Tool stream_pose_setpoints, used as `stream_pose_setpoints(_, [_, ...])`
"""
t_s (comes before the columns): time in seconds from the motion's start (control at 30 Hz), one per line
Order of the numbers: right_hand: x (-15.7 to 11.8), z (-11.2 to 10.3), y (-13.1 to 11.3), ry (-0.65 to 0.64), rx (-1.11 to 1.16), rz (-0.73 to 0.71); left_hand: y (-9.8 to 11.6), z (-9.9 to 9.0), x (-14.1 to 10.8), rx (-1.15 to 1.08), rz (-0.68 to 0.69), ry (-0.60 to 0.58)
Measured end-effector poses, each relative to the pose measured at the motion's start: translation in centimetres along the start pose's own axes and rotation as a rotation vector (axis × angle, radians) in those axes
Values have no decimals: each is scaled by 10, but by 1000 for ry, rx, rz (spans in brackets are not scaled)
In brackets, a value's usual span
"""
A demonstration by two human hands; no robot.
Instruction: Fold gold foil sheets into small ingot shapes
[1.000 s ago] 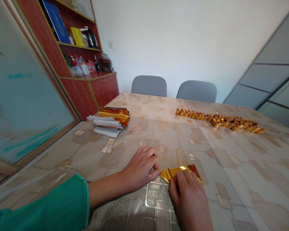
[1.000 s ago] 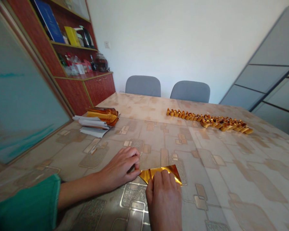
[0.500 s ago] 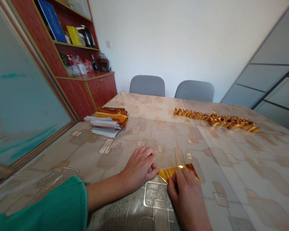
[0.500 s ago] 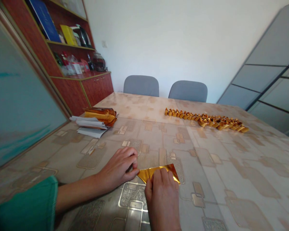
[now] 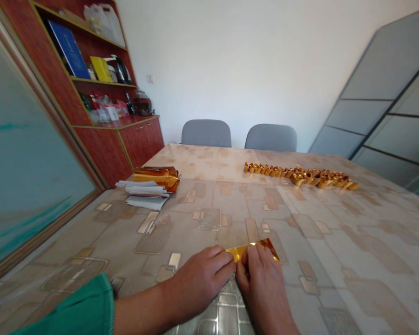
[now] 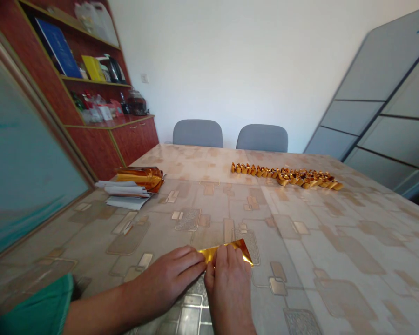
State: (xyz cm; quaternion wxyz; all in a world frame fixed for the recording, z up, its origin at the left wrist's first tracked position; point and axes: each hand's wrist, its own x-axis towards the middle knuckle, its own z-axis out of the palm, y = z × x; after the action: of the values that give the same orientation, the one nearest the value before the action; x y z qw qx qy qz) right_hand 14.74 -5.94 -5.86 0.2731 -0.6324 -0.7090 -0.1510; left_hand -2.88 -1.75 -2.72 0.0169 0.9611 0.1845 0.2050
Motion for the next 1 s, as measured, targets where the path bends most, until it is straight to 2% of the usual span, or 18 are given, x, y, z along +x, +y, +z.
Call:
stream_pose_setpoints(0.1, [-1,-2,1,-23,24,-4,2,1,-3,12,-16,-57])
stream_pose_setpoints(0.27, [-5,-9,6,-45,104,-13,5,-9,-4,48,-17,-170])
stream_pose_setpoints(0.43, [-11,-21,27,-103,189,-68,9,-16,0,71,-5,-248])
stream_pose_setpoints(0.6, [-12,-36,49,-175,198,-123,8,-18,2,75,3,-262])
stream_pose_setpoints(0.73, [-3,-46,40,-250,191,-188,8,-20,3,85,4,-289])
stream_pose_setpoints(0.87, [14,-46,26,-379,253,-262,10,-21,4,88,-13,-297])
stream_pose_setpoints(1.0, [26,-41,40,-423,200,-243,3,-22,3,82,-14,-271])
